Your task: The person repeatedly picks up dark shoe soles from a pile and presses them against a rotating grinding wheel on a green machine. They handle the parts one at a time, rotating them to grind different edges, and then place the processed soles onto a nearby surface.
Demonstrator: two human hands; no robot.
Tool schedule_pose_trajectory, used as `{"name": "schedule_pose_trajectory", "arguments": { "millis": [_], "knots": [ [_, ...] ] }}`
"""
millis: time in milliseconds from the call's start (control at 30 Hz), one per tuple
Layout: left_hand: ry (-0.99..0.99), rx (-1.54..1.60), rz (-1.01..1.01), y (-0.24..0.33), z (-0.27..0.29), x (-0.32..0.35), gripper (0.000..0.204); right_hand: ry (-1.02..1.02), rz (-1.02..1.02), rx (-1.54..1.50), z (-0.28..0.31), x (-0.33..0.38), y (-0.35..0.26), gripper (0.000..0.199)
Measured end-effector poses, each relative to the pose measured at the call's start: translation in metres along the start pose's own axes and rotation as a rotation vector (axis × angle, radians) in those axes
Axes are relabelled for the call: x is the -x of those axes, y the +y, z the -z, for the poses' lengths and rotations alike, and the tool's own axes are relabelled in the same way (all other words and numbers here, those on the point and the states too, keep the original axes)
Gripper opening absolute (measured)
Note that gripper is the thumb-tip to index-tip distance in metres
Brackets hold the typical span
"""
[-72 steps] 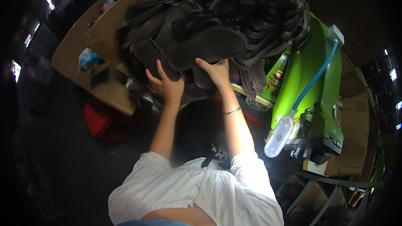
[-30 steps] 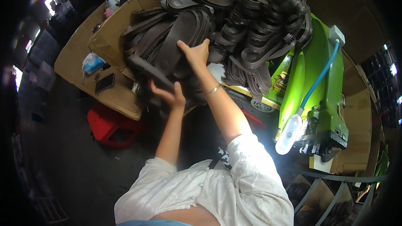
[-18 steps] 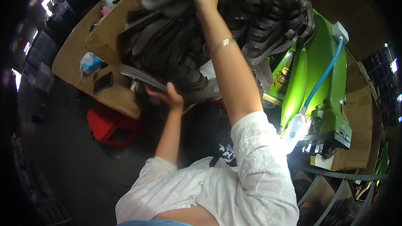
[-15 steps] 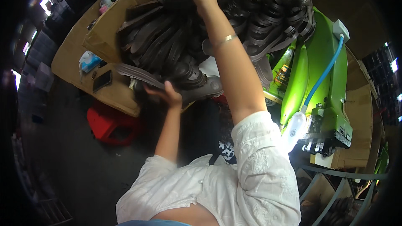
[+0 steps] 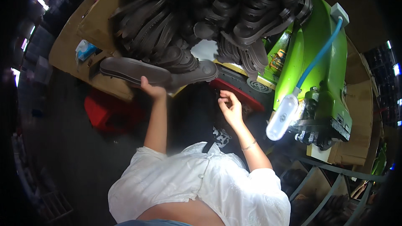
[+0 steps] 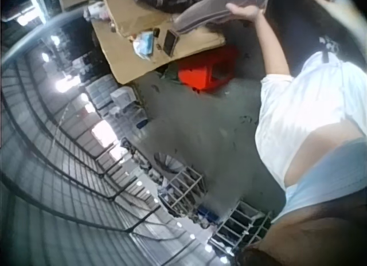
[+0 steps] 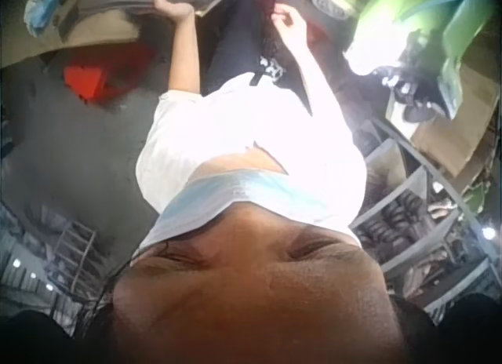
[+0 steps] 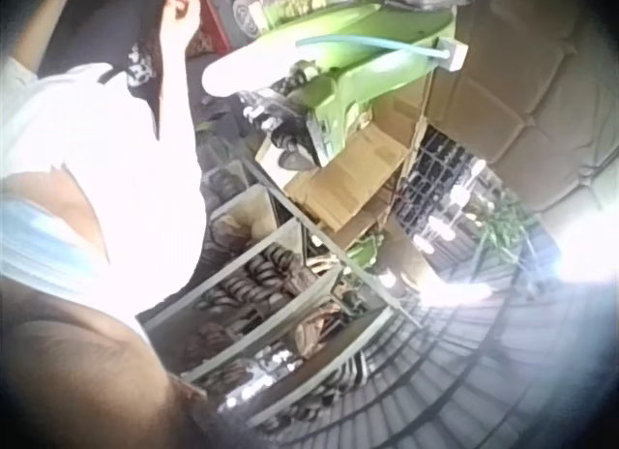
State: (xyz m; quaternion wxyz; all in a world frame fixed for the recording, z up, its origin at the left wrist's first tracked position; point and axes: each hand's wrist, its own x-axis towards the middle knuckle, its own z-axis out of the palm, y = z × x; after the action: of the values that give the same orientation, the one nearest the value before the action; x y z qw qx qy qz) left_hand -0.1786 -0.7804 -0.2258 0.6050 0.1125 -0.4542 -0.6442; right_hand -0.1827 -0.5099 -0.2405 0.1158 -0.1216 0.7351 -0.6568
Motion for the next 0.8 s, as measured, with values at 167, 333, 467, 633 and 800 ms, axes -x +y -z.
{"name": "schedule_pose_trajectory", "arguments": {
  "millis": [167, 333, 467, 633, 800],
  "knots": [
    [-0.228, 0.235, 0.564, 0.095, -0.040, 0.072, 0.059, -0.037, 0.202, 0.355, 0.015, 0.063, -0.046, 0.075],
    [-0.690, 0.292, 1.208, 0.142, -0.039, 0.174, 0.060, 0.090, 0.627, 0.662, 0.046, 0.095, -0.049, 0.052],
    [-0.992, 0.189, 1.378, 0.134, -0.049, 0.193, 0.056, 0.066, 0.511, 0.745, 0.089, 0.120, -0.048, 0.033],
    [-1.132, 0.076, 1.494, 0.126, -0.070, 0.200, 0.057, 0.129, 0.466, 0.783, 0.121, 0.145, -0.042, 0.033],
    [-1.082, 0.013, 1.413, 0.106, -0.073, 0.228, 0.060, 0.357, -0.133, -0.329, 0.148, 0.160, 0.016, 0.071]
  ]
}}
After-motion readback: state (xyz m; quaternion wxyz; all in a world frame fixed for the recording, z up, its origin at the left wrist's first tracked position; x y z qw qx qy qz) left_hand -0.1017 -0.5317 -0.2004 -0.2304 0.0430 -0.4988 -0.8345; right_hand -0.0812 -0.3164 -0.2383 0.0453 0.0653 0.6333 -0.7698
